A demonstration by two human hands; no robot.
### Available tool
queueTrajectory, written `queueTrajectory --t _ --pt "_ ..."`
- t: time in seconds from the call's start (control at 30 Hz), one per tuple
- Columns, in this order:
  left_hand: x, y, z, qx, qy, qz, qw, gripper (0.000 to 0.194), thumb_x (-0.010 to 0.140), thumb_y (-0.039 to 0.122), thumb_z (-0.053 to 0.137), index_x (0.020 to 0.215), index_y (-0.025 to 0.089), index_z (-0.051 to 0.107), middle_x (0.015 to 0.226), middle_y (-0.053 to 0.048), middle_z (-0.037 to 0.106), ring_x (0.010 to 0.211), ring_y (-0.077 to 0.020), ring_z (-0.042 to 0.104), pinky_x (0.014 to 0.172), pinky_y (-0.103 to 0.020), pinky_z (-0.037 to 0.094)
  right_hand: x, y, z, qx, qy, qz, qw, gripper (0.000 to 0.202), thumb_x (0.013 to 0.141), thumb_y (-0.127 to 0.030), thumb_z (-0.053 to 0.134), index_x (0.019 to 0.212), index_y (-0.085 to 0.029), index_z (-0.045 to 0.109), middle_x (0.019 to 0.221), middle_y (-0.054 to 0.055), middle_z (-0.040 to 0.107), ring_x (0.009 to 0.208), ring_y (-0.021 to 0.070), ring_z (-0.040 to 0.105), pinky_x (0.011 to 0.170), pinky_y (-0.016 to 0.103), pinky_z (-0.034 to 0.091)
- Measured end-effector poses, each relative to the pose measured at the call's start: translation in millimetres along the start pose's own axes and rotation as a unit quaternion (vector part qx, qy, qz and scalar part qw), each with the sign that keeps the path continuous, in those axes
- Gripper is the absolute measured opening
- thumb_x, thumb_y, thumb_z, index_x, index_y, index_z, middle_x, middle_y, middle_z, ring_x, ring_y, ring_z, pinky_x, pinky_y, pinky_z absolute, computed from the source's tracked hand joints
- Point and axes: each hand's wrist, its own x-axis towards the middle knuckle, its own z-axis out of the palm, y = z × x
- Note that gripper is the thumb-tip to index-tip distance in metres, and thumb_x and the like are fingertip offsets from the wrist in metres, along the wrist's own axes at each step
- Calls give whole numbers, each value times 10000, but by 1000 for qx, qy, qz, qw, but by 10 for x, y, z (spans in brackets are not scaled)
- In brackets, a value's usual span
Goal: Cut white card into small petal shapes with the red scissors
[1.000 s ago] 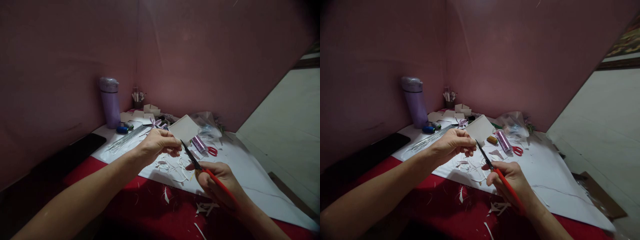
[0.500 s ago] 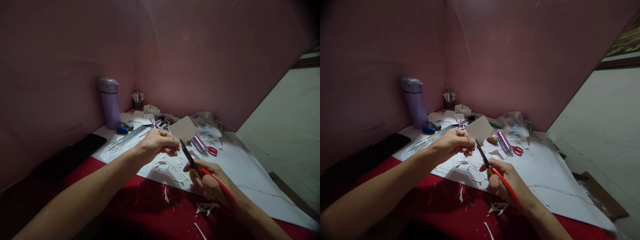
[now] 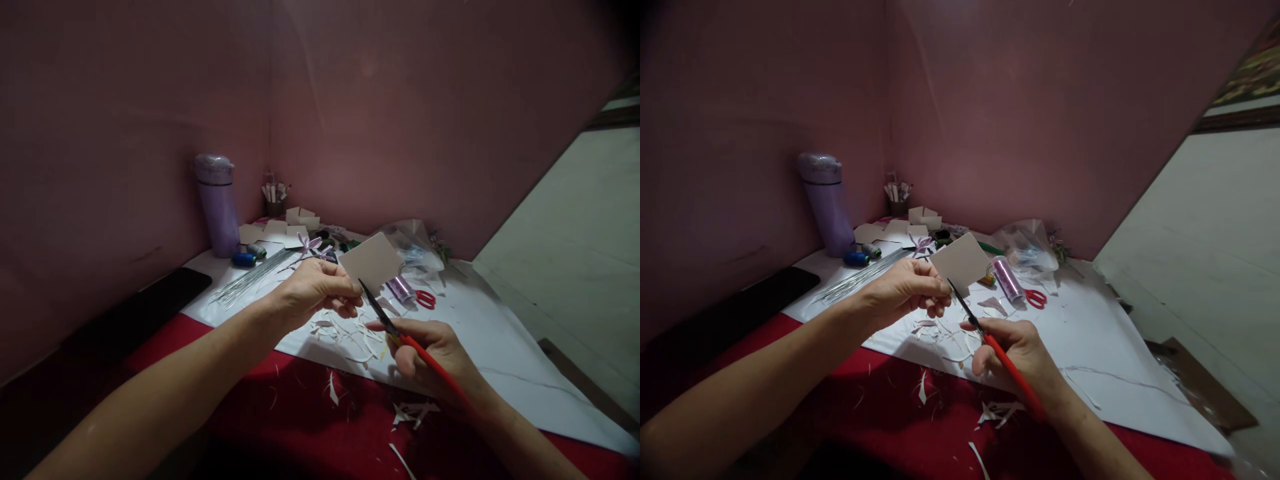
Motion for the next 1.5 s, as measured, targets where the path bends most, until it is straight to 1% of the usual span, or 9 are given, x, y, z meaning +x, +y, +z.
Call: queueTrajectory --t 0.17,0.37,0.43,0.8,0.97,1.07,1.17,1.37,1.5 --pt "-7 17 0 2 3 -5 1000 118 620 115 691 540 90 609 559 -64 635 474 -128 593 490 -253 433 12 -54 12 -62 24 14 998 346 740 -440 641 839 -132 763 428 -35 395 412 77 247 382 219 191" --pt "-8 21 11 1 3 -5 1000 125 616 114 692 537 85 599 552 -65 633 464 -128 592 492 -255 445 7 -23 -22 -30 5 -4 1000 571 702 -583 614 975 -94 728 410 -40 402 399 79 255 369 221 204" --pt "-9 26 16 0 4 -6 1000 122 615 108 690 537 82 599 548 -64 632 461 -126 590 489 -252 447 12 -26 -30 -36 9 1 999 564 681 -584 631 945 -96 732 409 -42 400 397 77 258 367 221 205" --pt "-12 29 16 -1 14 -15 1000 121 604 106 690 536 77 595 550 -67 634 459 -134 600 467 -238 451 19 -119 -5 -54 16 30 998 231 683 -325 635 776 -129 714 429 -44 412 404 69 251 375 213 178" --pt "18 31 -42 4 9 -22 1000 127 607 111 692 539 85 587 539 -68 636 450 -129 596 465 -235 444 -21 -225 0 -47 -58 63 995 313 768 -437 601 920 -164 614 547 -55 396 473 78 292 438 205 256" --pt "33 20 -80 9 5 -41 999 137 605 110 699 537 84 582 538 -74 642 428 -118 581 471 -242 451 -29 -225 -22 -31 -94 63 993 492 720 -605 596 948 -169 595 612 -45 390 510 89 312 465 217 284" --pt "42 2 -92 9 -2 -56 998 131 610 108 702 550 77 589 550 -82 648 446 -122 594 491 -249 465 -18 -172 -59 -20 -84 51 995 670 623 -742 565 947 -158 619 579 -50 370 505 92 300 457 222 260" --pt "43 -2 -86 9 13 -62 998 122 621 103 696 559 78 594 563 -79 651 466 -123 605 491 -236 465 -1 -101 -101 16 -71 91 993 634 599 -686 647 889 -122 639 512 -62 370 438 68 283 409 206 210" --pt "27 14 -62 43 46 -33 998 124 621 97 684 536 73 597 550 -83 639 454 -129 600 460 -227 453 4 -40 -72 26 -64 56 996 565 692 -627 612 932 -117 648 503 -47 425 423 74 315 407 218 242"
